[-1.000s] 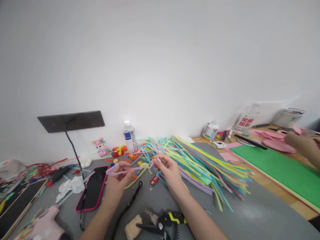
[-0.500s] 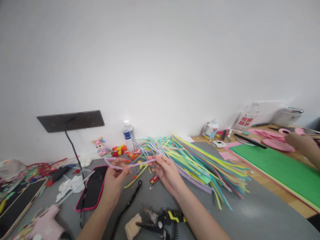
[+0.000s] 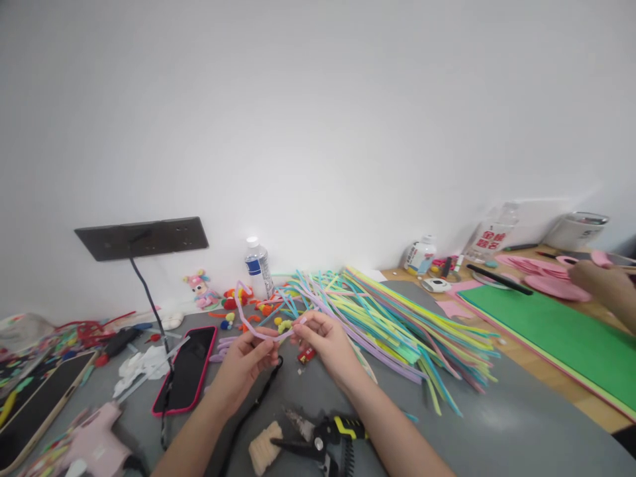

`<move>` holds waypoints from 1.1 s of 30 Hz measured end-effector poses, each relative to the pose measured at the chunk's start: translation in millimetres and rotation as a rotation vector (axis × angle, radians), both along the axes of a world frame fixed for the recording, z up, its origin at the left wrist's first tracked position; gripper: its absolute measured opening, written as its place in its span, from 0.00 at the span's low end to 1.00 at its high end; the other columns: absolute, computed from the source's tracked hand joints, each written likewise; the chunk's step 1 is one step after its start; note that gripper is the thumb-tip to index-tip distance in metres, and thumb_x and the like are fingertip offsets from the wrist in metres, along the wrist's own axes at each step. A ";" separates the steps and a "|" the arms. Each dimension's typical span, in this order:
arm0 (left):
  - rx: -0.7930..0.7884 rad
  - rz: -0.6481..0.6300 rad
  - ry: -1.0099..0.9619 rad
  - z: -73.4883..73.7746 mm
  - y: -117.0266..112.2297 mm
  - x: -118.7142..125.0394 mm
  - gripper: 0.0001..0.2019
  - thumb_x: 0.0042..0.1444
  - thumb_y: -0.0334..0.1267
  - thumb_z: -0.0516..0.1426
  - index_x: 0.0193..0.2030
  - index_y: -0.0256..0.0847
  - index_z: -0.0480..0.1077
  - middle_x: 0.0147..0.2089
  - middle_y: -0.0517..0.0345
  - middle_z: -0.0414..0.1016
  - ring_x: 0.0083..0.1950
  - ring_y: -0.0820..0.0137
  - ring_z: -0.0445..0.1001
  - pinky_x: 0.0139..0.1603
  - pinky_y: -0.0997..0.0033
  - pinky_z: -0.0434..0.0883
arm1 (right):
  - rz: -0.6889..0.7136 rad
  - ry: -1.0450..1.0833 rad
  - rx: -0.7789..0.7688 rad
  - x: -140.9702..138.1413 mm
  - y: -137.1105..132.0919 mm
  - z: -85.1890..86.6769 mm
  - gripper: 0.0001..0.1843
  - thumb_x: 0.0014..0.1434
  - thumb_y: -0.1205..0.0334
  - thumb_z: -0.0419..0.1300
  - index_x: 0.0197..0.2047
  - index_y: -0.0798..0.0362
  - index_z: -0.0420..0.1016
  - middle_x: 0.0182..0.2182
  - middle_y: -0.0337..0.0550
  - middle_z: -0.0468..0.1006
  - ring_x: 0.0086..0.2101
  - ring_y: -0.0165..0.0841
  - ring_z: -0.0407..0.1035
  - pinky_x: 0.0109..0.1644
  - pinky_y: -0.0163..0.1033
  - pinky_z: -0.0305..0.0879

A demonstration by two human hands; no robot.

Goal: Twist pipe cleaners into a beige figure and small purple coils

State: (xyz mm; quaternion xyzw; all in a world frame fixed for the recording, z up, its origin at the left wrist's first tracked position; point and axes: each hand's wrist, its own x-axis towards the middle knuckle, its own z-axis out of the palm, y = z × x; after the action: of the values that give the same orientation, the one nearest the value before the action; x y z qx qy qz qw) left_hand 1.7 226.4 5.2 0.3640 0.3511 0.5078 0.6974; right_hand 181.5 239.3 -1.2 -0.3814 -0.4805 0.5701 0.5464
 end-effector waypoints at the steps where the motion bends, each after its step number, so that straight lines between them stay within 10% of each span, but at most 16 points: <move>1: 0.012 0.010 0.014 -1.0 0.3 -0.3 0.19 0.36 0.45 0.74 0.33 0.35 0.80 0.26 0.59 0.78 0.26 0.76 0.74 0.30 0.77 0.74 | 0.005 -0.016 0.016 1.0 0.4 -0.3 0.18 0.50 0.48 0.71 0.31 0.53 0.76 0.23 0.38 0.78 0.22 0.28 0.68 0.26 0.32 0.64; 10: -0.006 0.090 -0.031 2.9 2.2 -0.9 0.20 0.38 0.48 0.73 0.32 0.37 0.75 0.30 0.56 0.80 0.31 0.70 0.78 0.32 0.75 0.75 | 0.191 -0.188 0.079 0.9 -4.8 10.8 0.17 0.51 0.49 0.71 0.34 0.53 0.78 0.29 0.39 0.77 0.27 0.28 0.67 0.30 0.34 0.62; 25: -0.006 0.093 -0.039 4.1 2.7 -0.4 0.20 0.38 0.47 0.73 0.32 0.36 0.74 0.31 0.56 0.79 0.31 0.71 0.77 0.32 0.74 0.75 | 0.115 -0.301 0.204 2.1 -5.2 10.7 0.17 0.55 0.46 0.67 0.32 0.53 0.76 0.27 0.38 0.71 0.27 0.30 0.63 0.30 0.35 0.58; 33: -0.045 0.203 -0.438 13.0 8.6 -14.4 0.15 0.43 0.38 0.72 0.29 0.38 0.70 0.26 0.66 0.71 0.23 0.79 0.67 0.22 0.81 0.67 | 0.134 0.085 0.086 1.7 -8.1 17.6 0.15 0.57 0.49 0.67 0.34 0.50 0.70 0.35 0.39 0.75 0.32 0.31 0.69 0.33 0.35 0.64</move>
State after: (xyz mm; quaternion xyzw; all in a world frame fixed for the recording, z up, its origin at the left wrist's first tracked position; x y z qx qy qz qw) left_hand -12.7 235.0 18.2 0.1923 0.2374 0.6342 0.7102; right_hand 183.2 231.2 16.3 -0.2999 -0.5057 0.5999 0.5426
